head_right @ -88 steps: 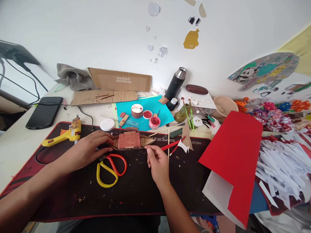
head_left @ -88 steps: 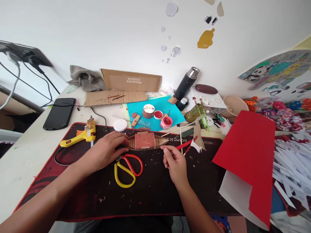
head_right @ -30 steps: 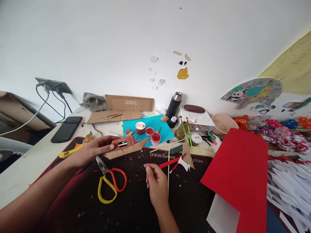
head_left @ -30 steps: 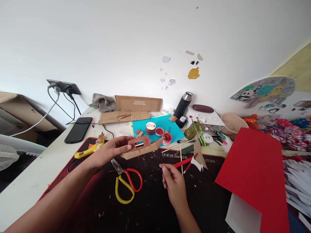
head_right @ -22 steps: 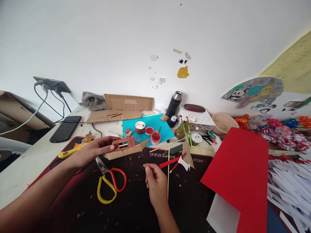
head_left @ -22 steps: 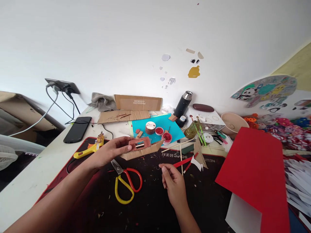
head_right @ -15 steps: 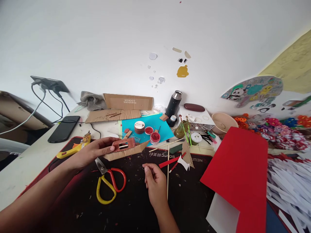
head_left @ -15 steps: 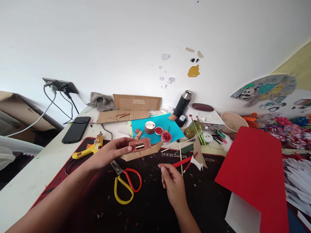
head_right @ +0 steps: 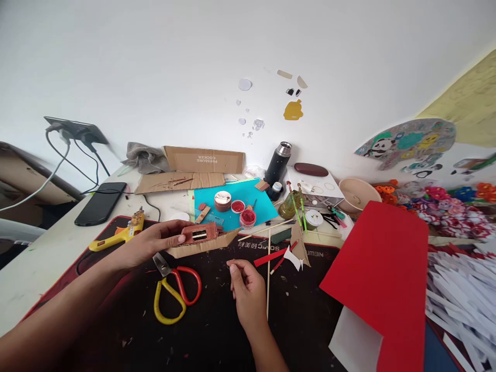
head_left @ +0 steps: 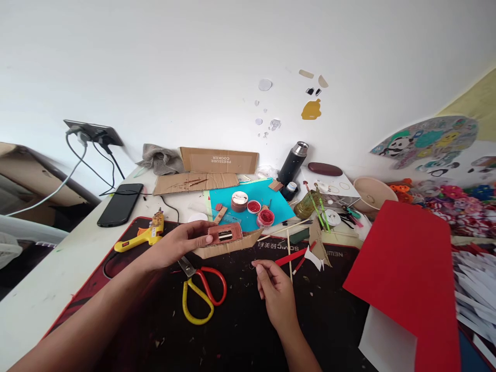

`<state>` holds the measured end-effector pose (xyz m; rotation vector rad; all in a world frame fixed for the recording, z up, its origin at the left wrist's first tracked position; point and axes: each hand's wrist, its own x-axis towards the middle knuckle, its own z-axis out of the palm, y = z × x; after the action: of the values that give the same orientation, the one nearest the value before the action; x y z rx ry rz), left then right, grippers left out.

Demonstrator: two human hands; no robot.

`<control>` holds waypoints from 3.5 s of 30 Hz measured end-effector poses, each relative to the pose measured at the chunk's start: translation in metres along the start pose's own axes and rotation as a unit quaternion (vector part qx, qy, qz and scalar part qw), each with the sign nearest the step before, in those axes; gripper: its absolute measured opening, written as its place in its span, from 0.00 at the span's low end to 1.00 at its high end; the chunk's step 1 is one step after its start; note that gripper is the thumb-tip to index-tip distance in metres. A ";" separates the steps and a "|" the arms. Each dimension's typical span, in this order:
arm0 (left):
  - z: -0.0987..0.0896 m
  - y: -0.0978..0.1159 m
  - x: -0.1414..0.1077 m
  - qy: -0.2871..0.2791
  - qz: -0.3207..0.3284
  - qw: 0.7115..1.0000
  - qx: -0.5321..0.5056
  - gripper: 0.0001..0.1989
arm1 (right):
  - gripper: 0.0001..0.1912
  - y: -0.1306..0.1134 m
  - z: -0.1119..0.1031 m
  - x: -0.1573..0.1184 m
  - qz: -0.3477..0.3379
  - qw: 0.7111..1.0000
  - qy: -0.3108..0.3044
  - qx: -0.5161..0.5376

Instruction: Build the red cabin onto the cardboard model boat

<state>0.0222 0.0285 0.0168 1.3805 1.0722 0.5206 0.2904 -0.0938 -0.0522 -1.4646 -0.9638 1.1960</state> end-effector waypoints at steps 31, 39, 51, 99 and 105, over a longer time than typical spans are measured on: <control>-0.001 -0.027 0.010 0.009 0.009 1.000 0.023 0.30 | 0.29 0.002 0.000 0.000 -0.001 1.000 -0.004 -0.027; -0.001 -0.023 0.011 0.007 0.014 1.000 0.018 0.29 | 0.29 0.002 0.001 -0.001 0.002 1.000 -0.003 -0.023; -0.002 -0.023 -0.001 0.021 0.029 0.998 0.056 0.35 | 0.28 -0.003 0.003 0.000 -0.004 1.000 0.000 -0.029; 0.000 -0.014 -0.003 0.081 0.020 0.993 0.081 0.36 | 0.21 -0.011 0.018 -0.002 -0.049 0.997 -0.036 -0.056; 0.006 -0.017 -0.001 0.057 0.021 0.995 0.073 0.32 | 0.22 -0.024 0.031 0.005 -0.154 0.974 -0.098 -0.132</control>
<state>0.0217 0.0213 0.0003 1.5194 1.1951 0.5667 0.2615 -0.0783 -0.0308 -1.3500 -1.4750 1.0232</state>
